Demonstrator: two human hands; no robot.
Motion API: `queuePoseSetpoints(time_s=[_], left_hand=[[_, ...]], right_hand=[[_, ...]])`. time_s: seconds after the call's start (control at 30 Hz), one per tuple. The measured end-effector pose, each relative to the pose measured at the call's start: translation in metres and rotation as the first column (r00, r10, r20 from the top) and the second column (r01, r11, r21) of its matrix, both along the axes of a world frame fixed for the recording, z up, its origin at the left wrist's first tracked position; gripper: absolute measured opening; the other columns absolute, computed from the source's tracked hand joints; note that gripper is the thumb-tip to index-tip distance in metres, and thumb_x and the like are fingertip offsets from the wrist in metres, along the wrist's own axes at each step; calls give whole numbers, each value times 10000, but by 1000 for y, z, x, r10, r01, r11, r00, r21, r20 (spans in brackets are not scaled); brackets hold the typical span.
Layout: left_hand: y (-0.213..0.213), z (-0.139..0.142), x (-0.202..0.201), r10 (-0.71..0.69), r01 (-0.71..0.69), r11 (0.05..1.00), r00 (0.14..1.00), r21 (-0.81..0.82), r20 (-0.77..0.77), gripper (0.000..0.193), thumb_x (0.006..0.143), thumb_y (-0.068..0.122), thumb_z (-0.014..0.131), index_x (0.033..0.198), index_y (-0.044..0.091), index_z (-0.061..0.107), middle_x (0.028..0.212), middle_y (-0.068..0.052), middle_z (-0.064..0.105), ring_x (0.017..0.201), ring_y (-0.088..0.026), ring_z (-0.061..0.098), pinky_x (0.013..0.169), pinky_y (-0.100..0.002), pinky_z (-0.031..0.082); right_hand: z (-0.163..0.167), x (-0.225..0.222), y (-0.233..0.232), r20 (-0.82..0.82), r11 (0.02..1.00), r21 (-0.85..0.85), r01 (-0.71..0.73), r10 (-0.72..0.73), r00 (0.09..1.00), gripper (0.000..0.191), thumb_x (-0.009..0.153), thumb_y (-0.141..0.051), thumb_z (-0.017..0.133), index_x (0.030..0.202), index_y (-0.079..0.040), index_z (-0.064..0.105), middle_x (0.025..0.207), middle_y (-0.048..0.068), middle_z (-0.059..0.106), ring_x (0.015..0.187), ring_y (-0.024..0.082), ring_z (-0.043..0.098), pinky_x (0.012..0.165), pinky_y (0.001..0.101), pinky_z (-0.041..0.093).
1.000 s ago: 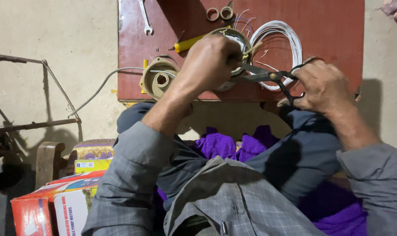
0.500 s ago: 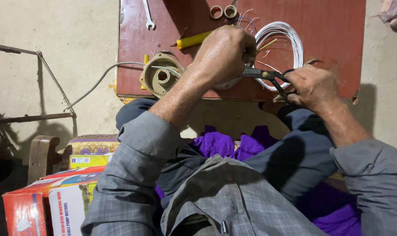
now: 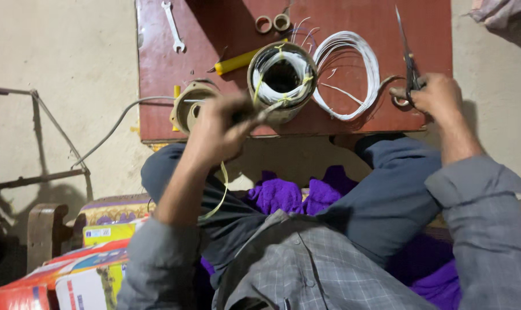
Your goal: The person winds white insulated wire around a cylindrical motor stator, securing each section with yellow plastic ties. They use scissors to cut the ties and continue winding additional layers of wire.
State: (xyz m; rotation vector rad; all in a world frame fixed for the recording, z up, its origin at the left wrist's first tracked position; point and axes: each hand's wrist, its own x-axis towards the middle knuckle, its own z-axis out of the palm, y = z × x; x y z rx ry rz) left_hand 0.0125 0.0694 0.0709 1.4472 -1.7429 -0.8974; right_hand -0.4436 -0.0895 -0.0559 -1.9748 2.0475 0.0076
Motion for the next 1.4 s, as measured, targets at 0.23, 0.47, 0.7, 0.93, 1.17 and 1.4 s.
queuePoseSetpoints(time_s=[0.23, 0.47, 0.7, 0.93, 1.17, 1.4], left_hand=[[55, -64, 0, 22, 3, 906, 998, 422, -52, 235, 924, 211, 772, 973, -9, 704, 714, -104, 647, 662, -125, 543, 606, -316, 498], [61, -81, 18, 146, -24, 909, 953, 417, -264, 174, 916, 171, 732, 973, 7, 713, 758, -15, 720, 691, -60, 633, 633, -267, 537], [40, -75, 36, 246, -180, 939, 947, 295, -207, 210, 916, 193, 782, 981, 5, 716, 725, -59, 660, 661, -121, 572, 619, -295, 496], [2, -71, 34, 209, -209, 978, 978, 1, 14, 828, 752, 344, 892, 1457, 86, 543, 1155, -168, 677, 1057, -321, 681, 894, -423, 560], [-48, -74, 26, 172, -175, 977, 984, -120, -33, 885, 847, 481, 829, 1546, 101, 441, 1477, -205, 535, 1314, -371, 596, 1072, -440, 520], [-63, -99, 9, 106, -124, 988, 979, -93, -175, 845, 875, 368, 849, 1566, 100, 443, 1576, -251, 441, 1441, -412, 509, 1163, -451, 474]], right_hand=[[-28, -15, -16, -224, 988, 156, 2, 34, 974, 472, 754, -454, 849, 999, -53, 799, 933, 219, 773, 899, 415, 734, 808, 510, 569], [-17, 7, -16, -180, 975, -50, -218, 206, 962, 436, 797, -340, 862, 1113, -52, 775, 1015, 224, 738, 924, 429, 698, 795, 513, 544], [45, 114, 22, 389, 815, -506, -281, 507, 770, 256, 1047, -243, 742, 1195, -35, 735, 1082, 155, 734, 1004, 299, 734, 907, 385, 580], [68, 217, 30, 379, 745, -535, -400, 634, 674, 402, 1028, -286, 744, 1329, -24, 694, 1188, 173, 660, 1079, 309, 669, 924, 411, 554], [45, 230, 36, 549, 863, -468, -190, 452, 703, 392, 965, -223, 790, 1284, -10, 708, 1174, 144, 622, 1028, 229, 641, 854, 349, 546], [30, 228, 17, 680, 897, -411, -161, 419, 601, 278, 903, -76, 796, 1162, 3, 736, 1253, 145, 598, 1041, 208, 599, 882, 323, 530]])
